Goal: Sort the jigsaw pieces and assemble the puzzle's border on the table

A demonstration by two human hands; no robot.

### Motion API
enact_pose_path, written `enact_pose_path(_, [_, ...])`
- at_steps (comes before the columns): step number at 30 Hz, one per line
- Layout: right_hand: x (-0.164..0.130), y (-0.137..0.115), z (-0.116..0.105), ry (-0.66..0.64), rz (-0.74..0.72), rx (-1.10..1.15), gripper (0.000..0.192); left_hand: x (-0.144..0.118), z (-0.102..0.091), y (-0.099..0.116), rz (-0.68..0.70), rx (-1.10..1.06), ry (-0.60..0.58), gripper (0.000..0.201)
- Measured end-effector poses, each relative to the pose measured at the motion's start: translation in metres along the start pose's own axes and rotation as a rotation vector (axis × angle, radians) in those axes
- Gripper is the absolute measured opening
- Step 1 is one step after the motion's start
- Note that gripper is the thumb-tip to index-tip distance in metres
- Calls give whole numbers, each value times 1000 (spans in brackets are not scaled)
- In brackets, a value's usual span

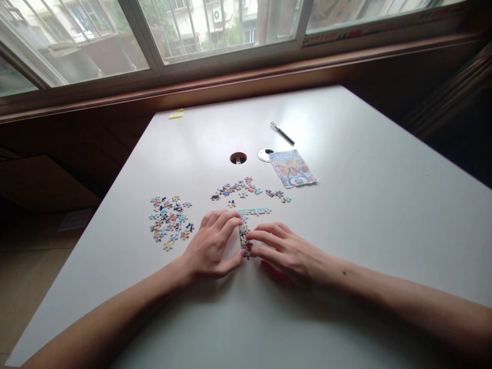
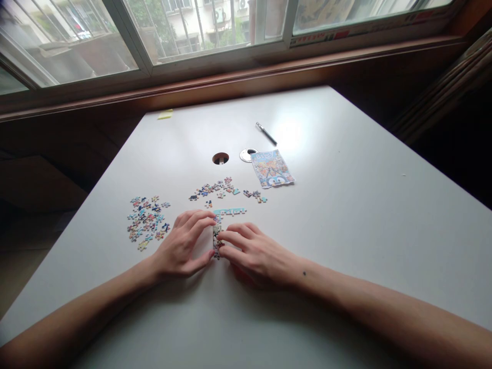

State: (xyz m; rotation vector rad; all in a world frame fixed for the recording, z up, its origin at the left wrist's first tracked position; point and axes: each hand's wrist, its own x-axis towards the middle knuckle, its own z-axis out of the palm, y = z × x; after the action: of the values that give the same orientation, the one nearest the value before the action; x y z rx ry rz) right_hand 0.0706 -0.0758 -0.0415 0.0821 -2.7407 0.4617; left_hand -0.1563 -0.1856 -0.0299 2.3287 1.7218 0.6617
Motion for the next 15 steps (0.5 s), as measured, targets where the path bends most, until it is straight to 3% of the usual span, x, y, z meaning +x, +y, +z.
enact_pose_path(4, [0,-3,-1,32,21,-5,17,-2,-1,-1,-71,-29,113,26])
enact_pose_path(7, [2,-4,-3,55,38,-2,10,10,-11,-9,-147,48,117,11])
enact_pose_path(11, [3,-3,-2,40,32,-1,10,56,-27,-35,-173,227,93,19])
enact_pose_path(15, [2,0,-2,36,27,-2,11,109,-21,-56,-231,271,51,19])
